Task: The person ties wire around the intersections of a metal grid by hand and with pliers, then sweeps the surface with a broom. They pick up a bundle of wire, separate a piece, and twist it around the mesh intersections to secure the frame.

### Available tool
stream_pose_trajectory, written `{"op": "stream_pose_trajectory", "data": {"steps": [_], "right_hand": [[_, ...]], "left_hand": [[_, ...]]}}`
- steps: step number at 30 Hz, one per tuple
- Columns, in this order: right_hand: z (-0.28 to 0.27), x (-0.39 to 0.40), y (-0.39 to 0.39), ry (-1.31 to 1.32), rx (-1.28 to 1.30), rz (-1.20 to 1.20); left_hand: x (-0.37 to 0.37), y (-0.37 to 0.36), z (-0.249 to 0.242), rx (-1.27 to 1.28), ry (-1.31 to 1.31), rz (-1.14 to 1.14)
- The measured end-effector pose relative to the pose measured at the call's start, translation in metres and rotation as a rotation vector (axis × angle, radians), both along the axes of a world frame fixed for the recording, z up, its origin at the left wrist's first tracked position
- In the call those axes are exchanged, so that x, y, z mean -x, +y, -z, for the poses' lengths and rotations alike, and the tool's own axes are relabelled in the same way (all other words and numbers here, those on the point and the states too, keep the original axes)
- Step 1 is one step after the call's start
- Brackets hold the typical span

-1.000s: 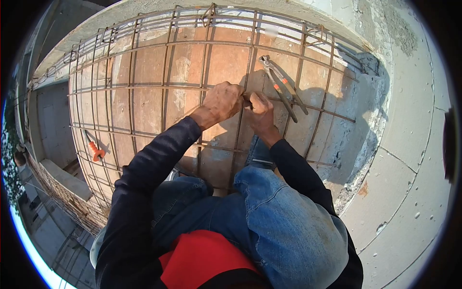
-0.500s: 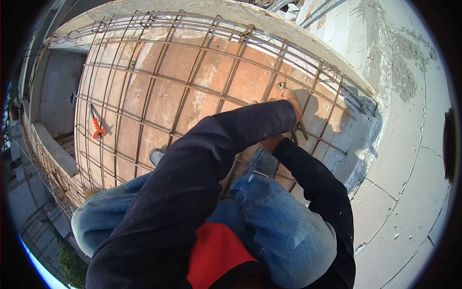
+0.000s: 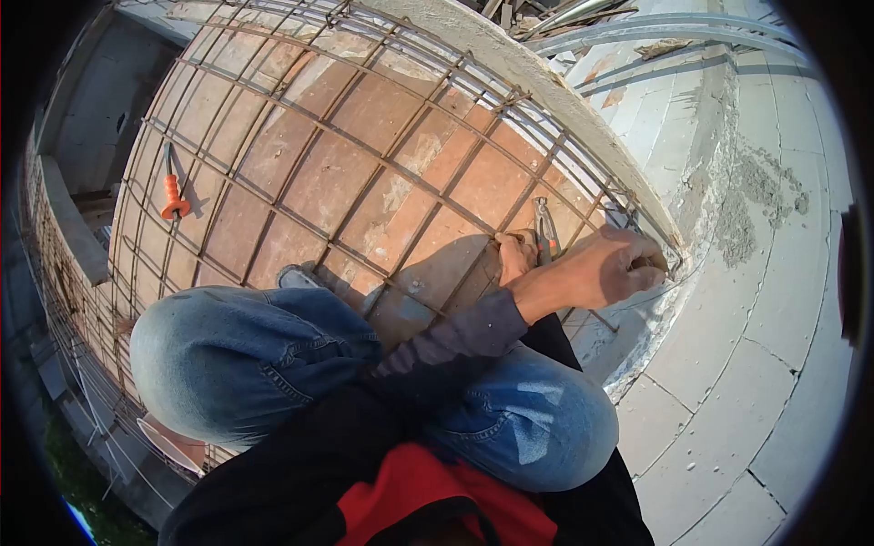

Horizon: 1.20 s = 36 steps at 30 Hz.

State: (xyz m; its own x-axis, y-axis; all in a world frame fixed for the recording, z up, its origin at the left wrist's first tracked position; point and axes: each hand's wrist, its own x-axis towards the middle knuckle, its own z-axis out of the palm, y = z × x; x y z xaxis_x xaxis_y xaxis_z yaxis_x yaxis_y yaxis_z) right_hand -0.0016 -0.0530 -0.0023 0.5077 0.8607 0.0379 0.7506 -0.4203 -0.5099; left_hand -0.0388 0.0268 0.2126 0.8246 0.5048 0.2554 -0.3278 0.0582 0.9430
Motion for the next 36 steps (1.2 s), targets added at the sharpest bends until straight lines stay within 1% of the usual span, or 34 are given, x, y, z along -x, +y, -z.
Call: {"op": "stream_pose_trajectory", "data": {"steps": [1, 2, 3, 4, 6, 7, 8, 10, 12, 14, 15, 16, 17, 18, 20, 21, 22, 23, 24, 26, 27, 28, 30, 32, 33, 34, 35, 36], "right_hand": [[0.0, -0.002, -0.002, -0.029, 0.011, 0.0], [0.001, -0.004, -0.005, -0.032, 0.024, 0.009], [0.0, -0.008, -0.007, 0.028, 0.04, 0.05], [-0.001, -0.015, -0.011, 0.104, 0.056, 0.099], [0.013, -0.046, -0.024, 0.695, -0.119, 0.414], [-0.035, -0.039, -0.021, 0.181, 0.099, 0.349], [-0.064, -0.033, -0.023, -0.329, 0.316, 0.25], [-0.052, -0.047, -0.044, -0.141, 0.426, 0.235], [-0.049, -0.052, -0.053, -0.046, 0.387, 0.147], [-0.048, -0.065, -0.051, -0.01, 0.391, 0.103], [-0.052, -0.065, -0.05, -0.066, 0.421, 0.034], [-0.056, -0.065, -0.049, -0.125, 0.447, -0.035], [-0.06, -0.064, -0.048, -0.075, 0.401, 0.0], [-0.06, -0.069, -0.052, -0.08, 0.41, -0.002], [-0.055, -0.085, -0.055, -0.132, 0.345, -0.038], [-0.097, -0.075, -0.035, 0.197, 0.623, 0.066], [-0.112, -0.075, -0.034, 0.192, 0.633, 0.066], [-0.124, -0.078, -0.036, 0.367, 0.671, 0.043], [-0.135, -0.078, -0.038, 0.544, 0.709, 0.024], [-0.156, -0.067, -0.036, 0.573, 0.782, -0.001], [-0.165, -0.06, -0.034, 0.609, 0.842, -0.029], [-0.174, -0.053, -0.03, 0.603, 0.851, -0.02], [-0.184, -0.038, -0.02, 0.341, 0.935, -0.204], [-0.183, -0.034, -0.012, 0.324, 0.971, -0.224], [-0.182, -0.032, -0.008, 0.312, 0.992, -0.242], [-0.179, -0.03, -0.006, 0.307, 1.004, -0.238], [-0.176, -0.028, -0.005, 0.297, 0.969, -0.254], [-0.175, -0.025, 0.001, 0.288, 0.938, -0.271]], "left_hand": [[0.009, 0.013, 0.017, 0.059, 0.088, -0.094], [0.019, 0.024, 0.032, 0.053, 0.421, -0.222], [0.021, 0.026, 0.066, 0.09, 0.545, -0.412], [0.029, 0.023, 0.101, -0.127, 0.752, -0.54], [0.057, 0.005, 0.143, -0.282, 0.921, -0.603], [0.068, -0.001, 0.15, -0.175, 1.007, -0.521], [0.074, -0.008, 0.156, -0.066, 1.093, -0.434], [0.075, -0.037, 0.195, -0.055, 1.098, -0.405], [0.071, -0.054, 0.206, -0.064, 1.103, -0.39], [0.059, -0.059, 0.198, 0.624, 0.973, -0.352], [0.056, -0.063, 0.191, 0.63, 0.978, -0.342], [0.052, -0.066, 0.184, 0.871, 0.868, -0.422], [0.049, -0.064, 0.179, 1.108, 0.739, -0.502], [0.048, -0.07, 0.19, 1.118, 0.737, -0.499], [0.04, -0.082, 0.226, 0.966, 0.652, -0.634], [0.042, -0.081, 0.219, 0.977, 0.651, -0.633], [0.045, -0.077, 0.207, 1.067, 0.619, -0.621], [0.046, -0.075, 0.201, 1.156, 0.585, -0.607], [0.046, -0.076, 0.203, 1.168, 0.586, -0.601], [0.044, -0.079, 0.212, 1.064, 0.71, -0.617], [0.044, -0.081, 0.214, 1.076, 0.71, -0.608], [0.045, -0.082, 0.215, 1.091, 0.668, -0.606], [0.046, -0.079, 0.212, 1.12, 0.623, -0.603], [0.048, -0.073, 0.201, 1.037, 0.833, -0.575], [0.048, -0.075, 0.201, 1.049, 0.83, -0.57], [0.048, -0.076, 0.199, 0.99, 0.814, -0.592], [0.048, -0.078, 0.199, 0.928, 0.797, -0.615], [0.047, -0.081, 0.205, 0.941, 0.795, -0.609]]}}
